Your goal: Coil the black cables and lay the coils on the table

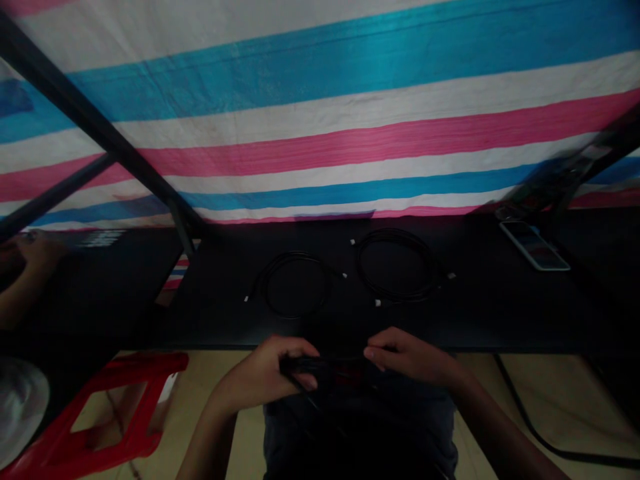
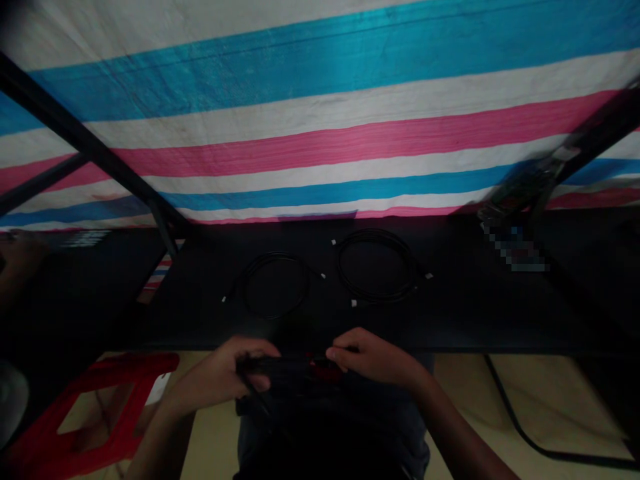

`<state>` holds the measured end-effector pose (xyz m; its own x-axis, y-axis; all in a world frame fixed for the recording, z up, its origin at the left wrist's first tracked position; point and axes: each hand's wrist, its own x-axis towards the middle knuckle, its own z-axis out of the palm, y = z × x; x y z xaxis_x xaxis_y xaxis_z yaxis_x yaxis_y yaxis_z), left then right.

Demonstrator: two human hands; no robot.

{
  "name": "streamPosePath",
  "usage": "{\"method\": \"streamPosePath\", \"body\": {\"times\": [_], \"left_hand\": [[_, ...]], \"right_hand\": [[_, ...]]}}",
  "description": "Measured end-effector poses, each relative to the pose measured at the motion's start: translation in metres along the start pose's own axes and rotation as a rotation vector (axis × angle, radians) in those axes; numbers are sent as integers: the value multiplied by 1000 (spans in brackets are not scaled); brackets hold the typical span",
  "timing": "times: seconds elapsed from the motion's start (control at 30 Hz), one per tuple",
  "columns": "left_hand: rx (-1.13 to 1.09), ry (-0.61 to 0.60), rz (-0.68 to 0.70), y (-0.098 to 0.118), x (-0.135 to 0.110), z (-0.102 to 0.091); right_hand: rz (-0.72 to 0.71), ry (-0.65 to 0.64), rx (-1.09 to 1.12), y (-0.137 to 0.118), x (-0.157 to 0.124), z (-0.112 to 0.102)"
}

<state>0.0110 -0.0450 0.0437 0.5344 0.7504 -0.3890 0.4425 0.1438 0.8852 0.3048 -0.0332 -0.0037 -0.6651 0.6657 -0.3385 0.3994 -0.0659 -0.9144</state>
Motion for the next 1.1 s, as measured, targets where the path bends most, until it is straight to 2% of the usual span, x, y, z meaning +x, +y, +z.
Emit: {"method": "streamPosePath", "body": {"times": [0.07,0.17,0.33,0.4,0.53,0.6,0.67,0.77,0.87,0.97,1.03,1.1], "left_hand": [[46,-40,-15,0,1,6],[138,6,-7,-2,9,18],[199,16,28,4,17,26],[234,-51,16,10,17,26],[331,-294,-47,21,16,22],[335,-374,-26,26,17,17],[245,-445,4,29,17,12],[80,-416,-123,25,20,13],[177,-327,-256,17,27,24],[367,-358,-191,13,34,35],[405,-401,-158,14,36,35],[404,-446,-183,14,37,30]], "right_hand": [[74,-48,-136,1,-6,1],[139,-74,-228,0,-11,6],[84,-100,-73,1,-12,9],[129,-78,-106,6,-12,10],[243,-93,-207,19,-16,12],[197,-131,-140,23,-21,13],[110,-148,-47,26,-26,13],[83,-176,39,31,-29,15],[224,-134,-53,39,-24,21],[318,-163,-151,45,-20,26],[263,-227,-123,46,-20,23],[196,-255,-74,45,-22,17]]}}
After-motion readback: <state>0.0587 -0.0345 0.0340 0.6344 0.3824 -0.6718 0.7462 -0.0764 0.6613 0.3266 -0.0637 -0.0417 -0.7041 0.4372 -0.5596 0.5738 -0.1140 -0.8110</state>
